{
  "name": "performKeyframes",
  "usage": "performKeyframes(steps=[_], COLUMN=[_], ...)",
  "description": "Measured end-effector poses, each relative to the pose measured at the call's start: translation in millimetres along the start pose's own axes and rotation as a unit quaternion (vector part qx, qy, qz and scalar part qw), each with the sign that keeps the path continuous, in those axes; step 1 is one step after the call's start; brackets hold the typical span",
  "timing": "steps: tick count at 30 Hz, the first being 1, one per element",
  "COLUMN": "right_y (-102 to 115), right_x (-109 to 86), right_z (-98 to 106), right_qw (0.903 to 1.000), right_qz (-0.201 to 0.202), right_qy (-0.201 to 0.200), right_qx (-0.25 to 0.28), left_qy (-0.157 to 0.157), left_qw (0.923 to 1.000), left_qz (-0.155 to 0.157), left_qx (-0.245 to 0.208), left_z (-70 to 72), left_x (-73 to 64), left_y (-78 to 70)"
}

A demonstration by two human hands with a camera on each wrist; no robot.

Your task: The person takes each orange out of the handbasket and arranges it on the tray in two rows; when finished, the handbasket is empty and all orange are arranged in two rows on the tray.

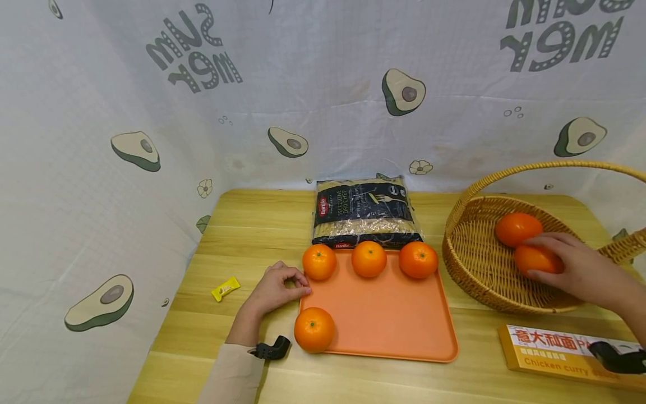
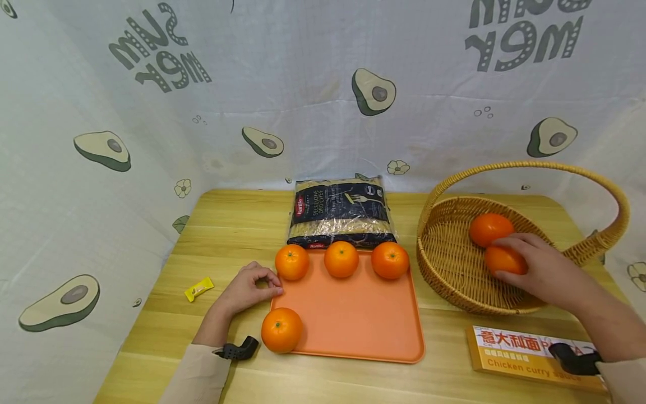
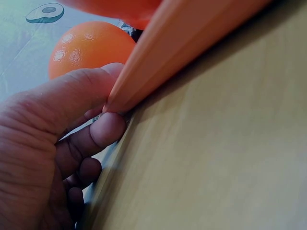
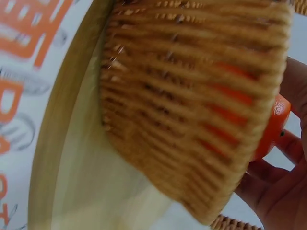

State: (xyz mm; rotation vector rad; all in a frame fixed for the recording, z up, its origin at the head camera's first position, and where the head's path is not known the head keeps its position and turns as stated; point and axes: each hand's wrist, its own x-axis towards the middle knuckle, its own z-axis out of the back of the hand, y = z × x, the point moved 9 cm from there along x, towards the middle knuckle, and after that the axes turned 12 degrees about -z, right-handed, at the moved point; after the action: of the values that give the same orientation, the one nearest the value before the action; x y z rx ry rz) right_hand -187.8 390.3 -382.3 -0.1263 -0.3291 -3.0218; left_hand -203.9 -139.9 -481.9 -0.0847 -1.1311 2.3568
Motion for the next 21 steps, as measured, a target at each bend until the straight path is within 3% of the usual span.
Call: performKeyframes(steps=[7, 15, 21], right_y=[24, 51, 74], right_x=[-1.4, -1.8, -5.7], right_z=[11, 19, 29], right_qw=[0.999, 0.9995, 0.9971], right_qz=[0.027, 0.019, 0.055], right_qy=[-0.033, -0.012, -0.039], right_qx=[0.011, 0.021, 0.036], left_qy=[0.0, -0.003, -0.003], left_qw=[1.0, 1.0, 1.0], left_qz=[-0.003, -0.005, -0.002], left_qx=[-0.003, -0.004, -0.003], left_z=[0.0, -0.5, -0.5], left_x=[0.2, -0.2, -0.1], left_y=[-0.9, -1.0, 0.4])
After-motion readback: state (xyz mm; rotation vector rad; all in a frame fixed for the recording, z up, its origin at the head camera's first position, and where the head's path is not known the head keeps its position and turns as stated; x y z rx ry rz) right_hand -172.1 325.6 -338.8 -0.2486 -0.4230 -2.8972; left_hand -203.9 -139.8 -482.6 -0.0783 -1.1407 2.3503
